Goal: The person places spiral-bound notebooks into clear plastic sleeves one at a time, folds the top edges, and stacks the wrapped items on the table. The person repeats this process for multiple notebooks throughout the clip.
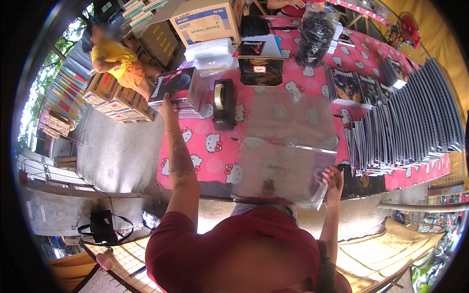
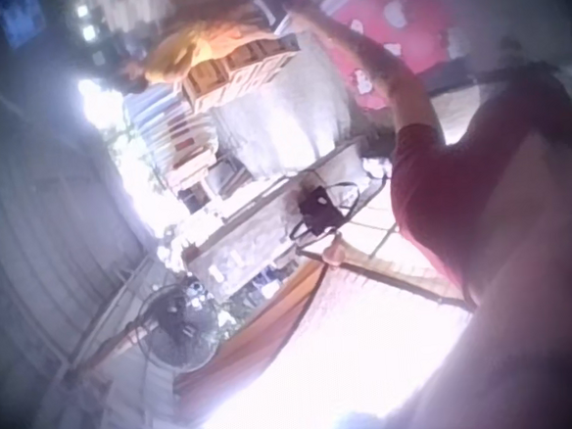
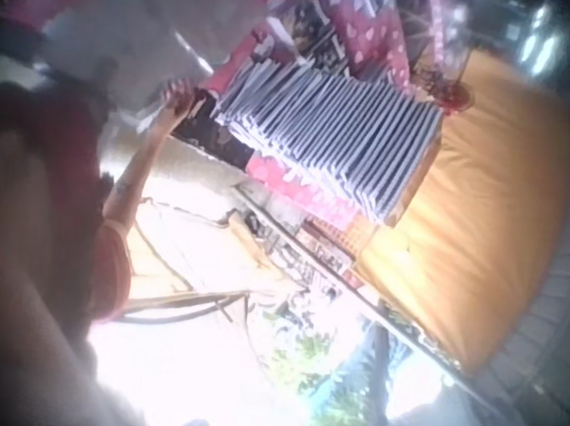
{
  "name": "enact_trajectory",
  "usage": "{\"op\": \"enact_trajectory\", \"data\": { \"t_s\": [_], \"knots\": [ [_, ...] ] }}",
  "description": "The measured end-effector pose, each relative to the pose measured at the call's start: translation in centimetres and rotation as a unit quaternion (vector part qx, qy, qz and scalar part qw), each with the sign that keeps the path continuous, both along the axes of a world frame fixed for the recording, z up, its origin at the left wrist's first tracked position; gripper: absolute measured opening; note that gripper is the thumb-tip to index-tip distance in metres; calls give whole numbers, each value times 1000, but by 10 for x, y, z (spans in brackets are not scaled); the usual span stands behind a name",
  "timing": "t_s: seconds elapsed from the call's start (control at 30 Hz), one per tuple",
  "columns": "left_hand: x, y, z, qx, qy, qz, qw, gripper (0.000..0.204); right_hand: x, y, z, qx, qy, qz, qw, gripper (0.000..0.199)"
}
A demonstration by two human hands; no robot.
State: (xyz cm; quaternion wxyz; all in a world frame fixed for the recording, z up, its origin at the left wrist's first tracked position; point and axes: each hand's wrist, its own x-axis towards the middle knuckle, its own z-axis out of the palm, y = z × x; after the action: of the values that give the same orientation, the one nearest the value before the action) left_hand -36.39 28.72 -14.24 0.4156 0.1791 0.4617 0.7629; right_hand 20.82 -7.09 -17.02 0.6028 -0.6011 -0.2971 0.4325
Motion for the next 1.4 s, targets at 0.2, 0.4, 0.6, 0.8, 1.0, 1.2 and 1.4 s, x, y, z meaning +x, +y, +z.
{"op": "enact_trajectory", "data": {
  "t_s": [0.2,0.4,0.6,0.8,1.0,1.2,1.4],
  "knots": [
    [41,33,-7,-187,64,63,978,26,2,-12,11,-12,-53,10,998,48],
    [81,0,46,-154,444,312,826,81,72,-29,112,114,-140,-115,977,24],
    [472,-162,292,532,548,-92,638,42,252,-42,284,321,-317,-363,815,54],
    [605,-172,358,579,568,-345,472,67,317,-9,320,212,-254,-99,938,72],
    [616,-157,360,530,555,-423,483,75,315,12,343,345,-251,-76,901,54],
    [627,-158,359,535,515,-416,524,67,338,22,357,405,-125,3,906,45],
    [631,-158,347,551,508,-368,551,60,365,34,362,444,-155,137,872,62]
  ]
}}
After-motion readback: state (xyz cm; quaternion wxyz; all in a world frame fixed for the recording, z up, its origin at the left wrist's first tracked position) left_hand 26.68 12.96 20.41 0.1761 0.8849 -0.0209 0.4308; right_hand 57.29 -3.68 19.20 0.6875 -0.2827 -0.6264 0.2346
